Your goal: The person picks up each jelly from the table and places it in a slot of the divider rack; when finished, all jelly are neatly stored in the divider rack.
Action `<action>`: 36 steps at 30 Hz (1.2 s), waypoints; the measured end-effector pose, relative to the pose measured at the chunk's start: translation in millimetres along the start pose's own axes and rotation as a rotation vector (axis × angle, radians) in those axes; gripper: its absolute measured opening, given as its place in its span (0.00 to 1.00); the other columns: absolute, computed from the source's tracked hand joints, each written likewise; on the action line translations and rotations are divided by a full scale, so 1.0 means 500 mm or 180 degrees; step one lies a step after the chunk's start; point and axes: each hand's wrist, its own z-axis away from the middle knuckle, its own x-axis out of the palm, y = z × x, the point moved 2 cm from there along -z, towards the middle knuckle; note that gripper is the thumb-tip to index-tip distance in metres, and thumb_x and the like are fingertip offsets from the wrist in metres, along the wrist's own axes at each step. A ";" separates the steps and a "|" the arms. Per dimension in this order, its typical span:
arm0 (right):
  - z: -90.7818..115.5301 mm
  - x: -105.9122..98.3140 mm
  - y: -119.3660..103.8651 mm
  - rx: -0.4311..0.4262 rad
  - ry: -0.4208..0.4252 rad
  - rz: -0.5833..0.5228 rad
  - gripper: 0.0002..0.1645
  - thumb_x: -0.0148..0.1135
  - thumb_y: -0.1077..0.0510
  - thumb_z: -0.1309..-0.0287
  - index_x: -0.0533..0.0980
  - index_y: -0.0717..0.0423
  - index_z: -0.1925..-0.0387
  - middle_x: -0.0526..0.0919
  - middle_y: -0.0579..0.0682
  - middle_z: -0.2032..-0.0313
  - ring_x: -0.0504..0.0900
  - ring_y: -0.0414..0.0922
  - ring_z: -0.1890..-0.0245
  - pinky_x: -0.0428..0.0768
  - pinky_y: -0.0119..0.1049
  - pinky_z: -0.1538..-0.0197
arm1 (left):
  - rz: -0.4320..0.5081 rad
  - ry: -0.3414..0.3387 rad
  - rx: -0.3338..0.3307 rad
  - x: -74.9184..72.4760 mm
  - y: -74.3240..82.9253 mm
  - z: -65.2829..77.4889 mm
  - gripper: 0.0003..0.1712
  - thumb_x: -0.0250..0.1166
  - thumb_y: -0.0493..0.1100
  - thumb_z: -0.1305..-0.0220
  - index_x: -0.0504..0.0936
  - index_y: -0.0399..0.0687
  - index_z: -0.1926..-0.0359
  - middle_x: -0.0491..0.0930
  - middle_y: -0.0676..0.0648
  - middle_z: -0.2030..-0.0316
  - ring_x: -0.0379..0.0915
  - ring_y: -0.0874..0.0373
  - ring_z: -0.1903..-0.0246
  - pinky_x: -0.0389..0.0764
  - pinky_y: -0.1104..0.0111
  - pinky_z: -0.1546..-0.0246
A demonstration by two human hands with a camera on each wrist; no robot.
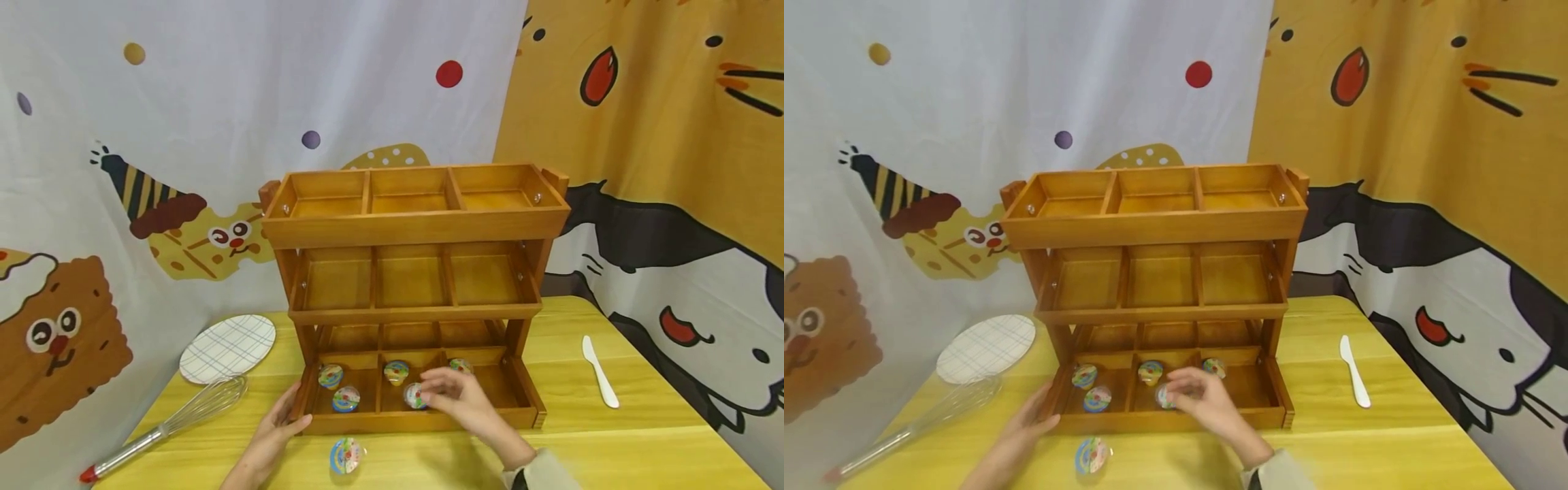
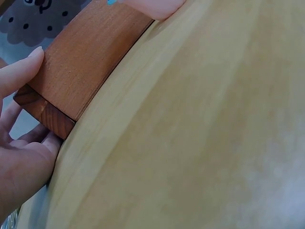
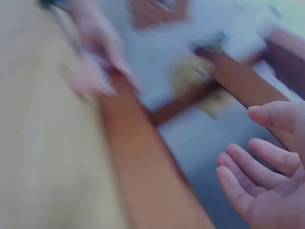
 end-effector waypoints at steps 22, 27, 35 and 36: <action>-0.020 0.252 0.073 -0.0145 -0.1118 0.0334 0.31 0.65 0.53 0.53 0.69 0.60 0.48 0.79 0.48 0.55 0.75 0.27 0.67 0.75 0.21 0.62 | -0.0031 0.0076 0.0040 -0.003 -0.007 0.000 0.41 0.59 0.41 0.44 0.47 0.52 0.33 0.39 0.38 0.31 0.35 0.37 0.34 0.43 0.39 0.39; -0.018 0.251 0.069 -0.0120 -0.1090 0.0310 0.31 0.65 0.54 0.54 0.69 0.62 0.48 0.80 0.49 0.56 0.76 0.27 0.67 0.75 0.21 0.62 | -0.0041 0.0022 0.0045 0.000 -0.006 0.001 0.42 0.59 0.41 0.43 0.46 0.51 0.32 0.38 0.38 0.31 0.35 0.36 0.34 0.44 0.40 0.39; -0.006 0.234 0.061 0.0097 -0.1133 0.0330 0.30 0.66 0.55 0.56 0.71 0.59 0.48 0.78 0.48 0.52 0.75 0.31 0.61 0.76 0.22 0.61 | -0.0008 0.0041 0.0047 -0.003 -0.008 -0.002 0.42 0.59 0.41 0.43 0.46 0.52 0.33 0.40 0.39 0.31 0.36 0.37 0.34 0.43 0.40 0.39; -0.002 0.227 0.059 0.0130 -0.1167 0.0321 0.30 0.66 0.55 0.56 0.71 0.58 0.48 0.78 0.48 0.51 0.75 0.31 0.61 0.76 0.22 0.61 | -0.0008 0.0053 0.0053 -0.004 -0.008 -0.002 0.42 0.59 0.41 0.44 0.47 0.51 0.33 0.40 0.39 0.31 0.38 0.37 0.34 0.44 0.41 0.38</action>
